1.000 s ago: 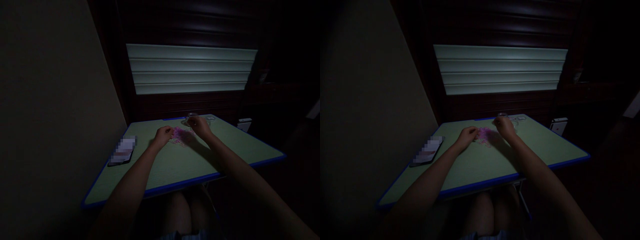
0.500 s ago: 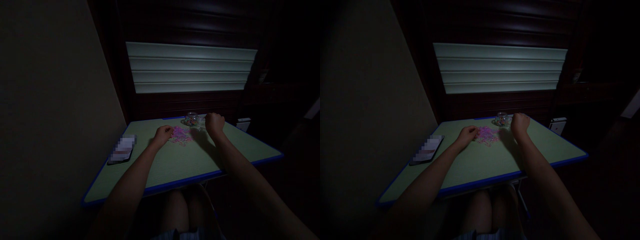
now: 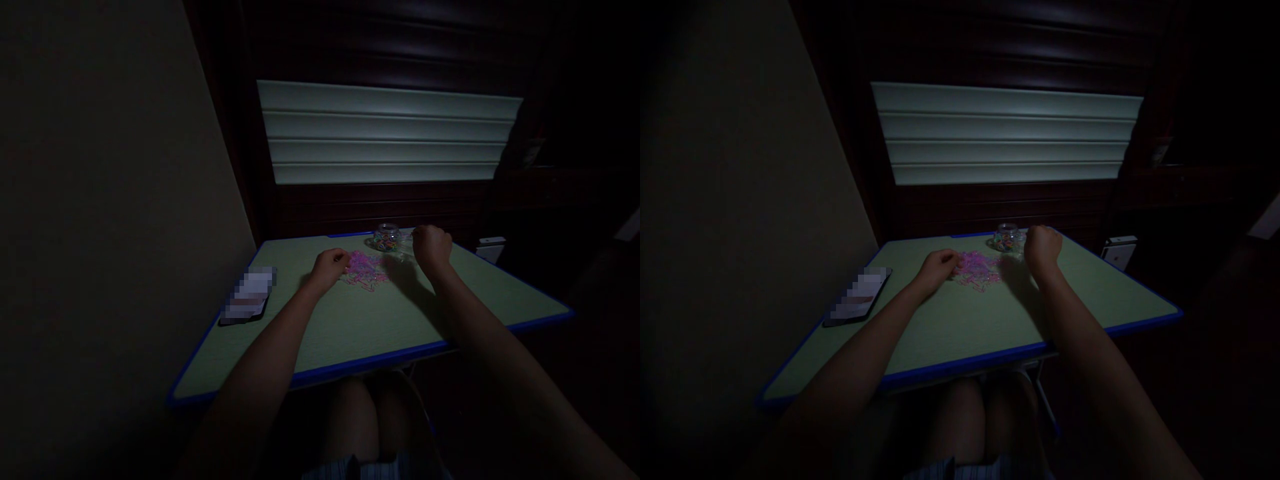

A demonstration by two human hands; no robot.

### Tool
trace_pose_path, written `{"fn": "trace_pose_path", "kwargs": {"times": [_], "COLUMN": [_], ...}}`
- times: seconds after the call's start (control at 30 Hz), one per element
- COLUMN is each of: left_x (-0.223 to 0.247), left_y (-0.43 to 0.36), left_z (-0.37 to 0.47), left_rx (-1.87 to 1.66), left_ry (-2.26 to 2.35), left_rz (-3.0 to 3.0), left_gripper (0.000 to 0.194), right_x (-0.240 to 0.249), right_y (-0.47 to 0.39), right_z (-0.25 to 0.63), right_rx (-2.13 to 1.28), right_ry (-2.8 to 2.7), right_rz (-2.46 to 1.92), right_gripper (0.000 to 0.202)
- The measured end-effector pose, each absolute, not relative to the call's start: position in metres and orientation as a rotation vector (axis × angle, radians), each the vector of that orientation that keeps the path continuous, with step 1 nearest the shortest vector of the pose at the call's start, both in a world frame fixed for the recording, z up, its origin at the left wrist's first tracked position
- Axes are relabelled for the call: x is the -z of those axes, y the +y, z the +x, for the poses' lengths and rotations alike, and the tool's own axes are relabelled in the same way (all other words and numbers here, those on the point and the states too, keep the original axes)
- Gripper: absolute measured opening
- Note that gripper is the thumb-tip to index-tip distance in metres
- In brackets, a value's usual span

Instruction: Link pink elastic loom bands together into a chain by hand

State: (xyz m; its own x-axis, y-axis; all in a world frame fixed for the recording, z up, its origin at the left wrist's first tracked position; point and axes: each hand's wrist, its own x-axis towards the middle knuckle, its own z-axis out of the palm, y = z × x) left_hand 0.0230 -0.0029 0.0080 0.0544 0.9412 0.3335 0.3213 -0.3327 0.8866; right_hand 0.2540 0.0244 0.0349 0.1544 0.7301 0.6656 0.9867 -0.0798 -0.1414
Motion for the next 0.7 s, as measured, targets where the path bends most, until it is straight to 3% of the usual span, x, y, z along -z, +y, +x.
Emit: {"fn": "trace_pose_path", "kwargs": {"times": [0.13,0.4,0.7], "left_x": [-0.007,-0.004,-0.004], "left_y": [0.0,0.008,0.007], "left_z": [0.021,0.012,0.012], "left_rx": [-1.293,-1.306,-1.321], "left_ry": [1.277,1.333,1.313], "left_rz": [1.709,1.704,1.732], "left_gripper": [0.017,0.019,0.021], "right_x": [-0.035,-0.023,-0.013], "right_y": [0.027,0.026,0.014], "right_z": [0.247,0.204,0.185], "right_rx": [0.49,-0.055,-0.366], "right_ry": [-1.72,-2.159,-2.352], "right_rz": [-1.723,-1.012,-0.93], "right_gripper": [0.029,0.022,0.025]}}
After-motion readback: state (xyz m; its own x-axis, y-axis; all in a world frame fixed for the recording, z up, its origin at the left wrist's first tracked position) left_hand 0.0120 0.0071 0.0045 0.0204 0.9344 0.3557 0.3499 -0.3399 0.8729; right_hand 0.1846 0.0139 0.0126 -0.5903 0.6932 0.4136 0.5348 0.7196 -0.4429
